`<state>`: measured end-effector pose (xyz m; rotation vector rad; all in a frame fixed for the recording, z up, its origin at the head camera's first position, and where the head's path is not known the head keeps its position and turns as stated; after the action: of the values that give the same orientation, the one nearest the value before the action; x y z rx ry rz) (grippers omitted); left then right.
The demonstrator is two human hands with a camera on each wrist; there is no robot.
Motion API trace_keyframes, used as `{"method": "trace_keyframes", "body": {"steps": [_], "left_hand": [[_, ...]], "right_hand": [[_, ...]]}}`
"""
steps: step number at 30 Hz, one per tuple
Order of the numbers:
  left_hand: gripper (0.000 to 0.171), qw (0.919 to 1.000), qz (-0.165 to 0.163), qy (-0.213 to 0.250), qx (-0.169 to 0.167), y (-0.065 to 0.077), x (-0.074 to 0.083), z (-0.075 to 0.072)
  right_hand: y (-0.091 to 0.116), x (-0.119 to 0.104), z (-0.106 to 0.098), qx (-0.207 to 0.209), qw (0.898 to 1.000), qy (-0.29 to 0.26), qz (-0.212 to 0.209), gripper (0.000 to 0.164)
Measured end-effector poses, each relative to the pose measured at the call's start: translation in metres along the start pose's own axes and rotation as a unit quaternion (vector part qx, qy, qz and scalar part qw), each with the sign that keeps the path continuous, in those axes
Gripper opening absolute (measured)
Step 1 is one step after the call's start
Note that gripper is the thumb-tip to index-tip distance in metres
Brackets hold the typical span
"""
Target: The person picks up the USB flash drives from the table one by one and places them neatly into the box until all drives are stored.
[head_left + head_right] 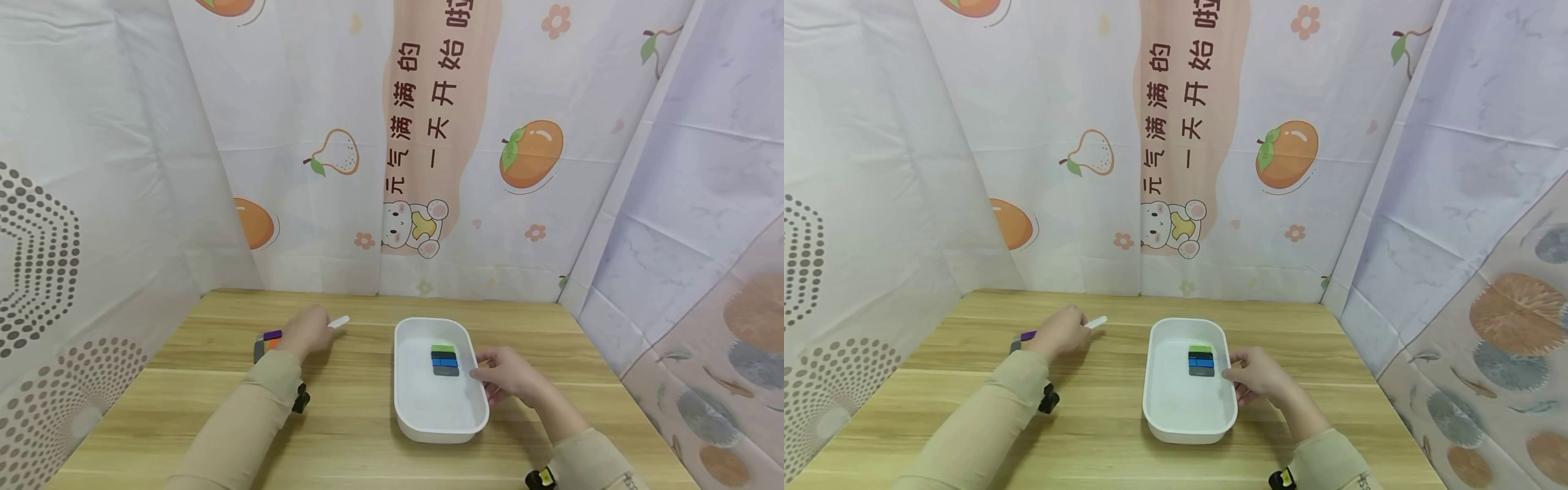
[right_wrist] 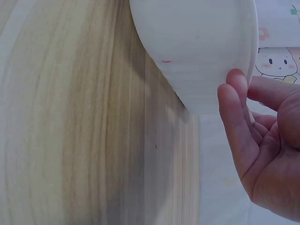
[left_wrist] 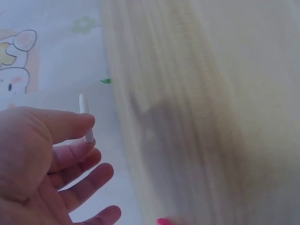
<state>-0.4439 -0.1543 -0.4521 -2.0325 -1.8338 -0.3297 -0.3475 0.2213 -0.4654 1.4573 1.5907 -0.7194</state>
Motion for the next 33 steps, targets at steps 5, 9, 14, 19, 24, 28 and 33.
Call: {"method": "trace_keyframes", "body": {"steps": [5, 9, 14, 19, 24, 28, 33], "left_hand": [[0.023, 0.9993, 0.034, -0.008, 0.013, 0.002, 0.016, -0.014], [0.015, 0.9971, 0.066, -0.034, 0.017, 0.002, 0.028, -0.022], [0.012, 0.9907, 0.114, -0.069, 0.028, 0.000, 0.047, -0.030], [0.011, 0.9846, 0.148, -0.087, 0.035, 0.000, 0.066, -0.033], [0.012, 0.9808, 0.164, -0.099, 0.036, 0.003, 0.084, -0.038], [0.016, 0.9850, 0.156, -0.074, 0.012, 0.001, 0.094, -0.041], [0.021, 0.9848, 0.164, -0.056, -0.009, 0.000, 0.107, -0.046]], "right_hand": [[0.000, 0.000, 0.000, 0.000, 1.000, -0.002, 0.000, 0.046], [0.000, 0.000, 0.000, 0.000, 1.000, -0.002, 0.000, 0.046], [0.000, 0.000, 0.000, 0.003, 1.000, 0.003, 0.001, 0.046], [0.000, 0.000, 0.000, 0.007, 1.000, 0.011, 0.001, 0.044], [0.000, 0.000, 0.000, 0.004, 1.000, 0.001, 0.001, 0.046], [-0.001, 0.001, -0.001, 0.003, 1.000, -0.003, 0.001, 0.046], [-0.003, 0.003, -0.002, 0.005, 1.000, 0.000, 0.005, 0.045]]}}
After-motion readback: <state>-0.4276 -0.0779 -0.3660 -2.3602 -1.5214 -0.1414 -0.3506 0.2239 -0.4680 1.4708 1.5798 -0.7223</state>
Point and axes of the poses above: each hand's wrist, its own y-axis away from the middle knuckle, its own z-axis out of the palm, x = y × z, the point moved 10 cm from there along -y, towards the middle knuckle, and after that the axes turned 8 degrees about x, right-handed, at the moved point
